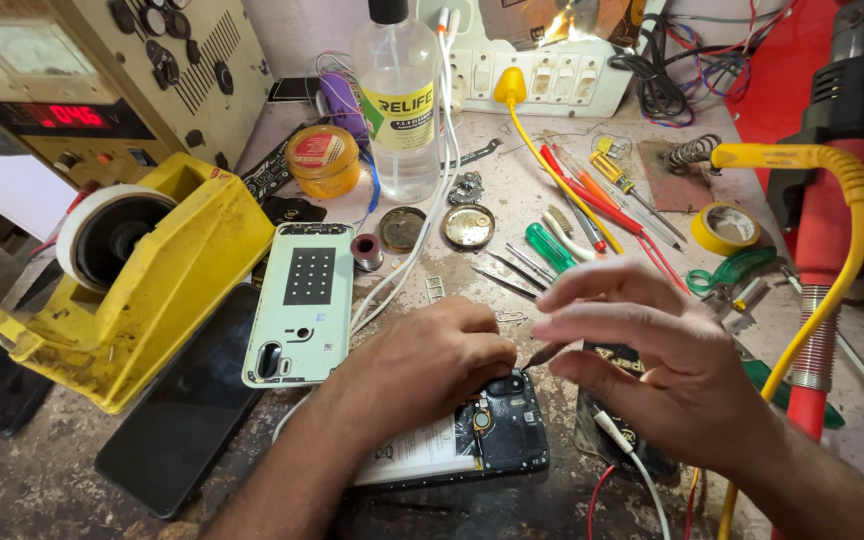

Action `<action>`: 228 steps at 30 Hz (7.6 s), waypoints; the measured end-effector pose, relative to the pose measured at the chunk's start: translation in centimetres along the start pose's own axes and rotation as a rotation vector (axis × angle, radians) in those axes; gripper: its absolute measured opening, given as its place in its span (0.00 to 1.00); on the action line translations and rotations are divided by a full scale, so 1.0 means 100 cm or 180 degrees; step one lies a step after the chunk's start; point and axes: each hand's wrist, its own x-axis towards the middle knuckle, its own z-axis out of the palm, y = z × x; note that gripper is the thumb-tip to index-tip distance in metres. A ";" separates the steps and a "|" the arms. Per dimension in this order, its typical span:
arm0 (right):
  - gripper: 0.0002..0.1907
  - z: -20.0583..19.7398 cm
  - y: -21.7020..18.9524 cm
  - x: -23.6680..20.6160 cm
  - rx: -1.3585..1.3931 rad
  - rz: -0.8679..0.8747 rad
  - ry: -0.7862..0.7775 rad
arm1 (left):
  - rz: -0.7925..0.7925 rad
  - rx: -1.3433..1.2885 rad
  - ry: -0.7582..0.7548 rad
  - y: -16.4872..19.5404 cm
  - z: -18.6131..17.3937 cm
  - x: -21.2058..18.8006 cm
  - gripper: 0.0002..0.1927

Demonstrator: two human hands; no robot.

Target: The person repairs a disassembled smartphone on a cluttered workbench. They pry at the phone's internals by hand, use a screwdriver on the board, then use tweezers to lift and reposition small internal components, and finally handle the removed camera module assembly with both hands.

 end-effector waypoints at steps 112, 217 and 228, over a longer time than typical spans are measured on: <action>0.15 -0.008 -0.004 -0.004 0.0579 0.0333 -0.0342 | -0.0993 -0.2413 0.0473 0.026 0.018 0.009 0.44; 0.11 0.002 -0.041 0.079 -0.1423 -0.0288 -0.3598 | 0.0438 -0.1186 -0.0548 -0.010 -0.016 -0.020 0.47; 0.20 -0.014 -0.021 0.068 -0.2831 0.0554 -0.4230 | 0.0200 -0.1166 -0.0464 -0.006 0.002 -0.017 0.50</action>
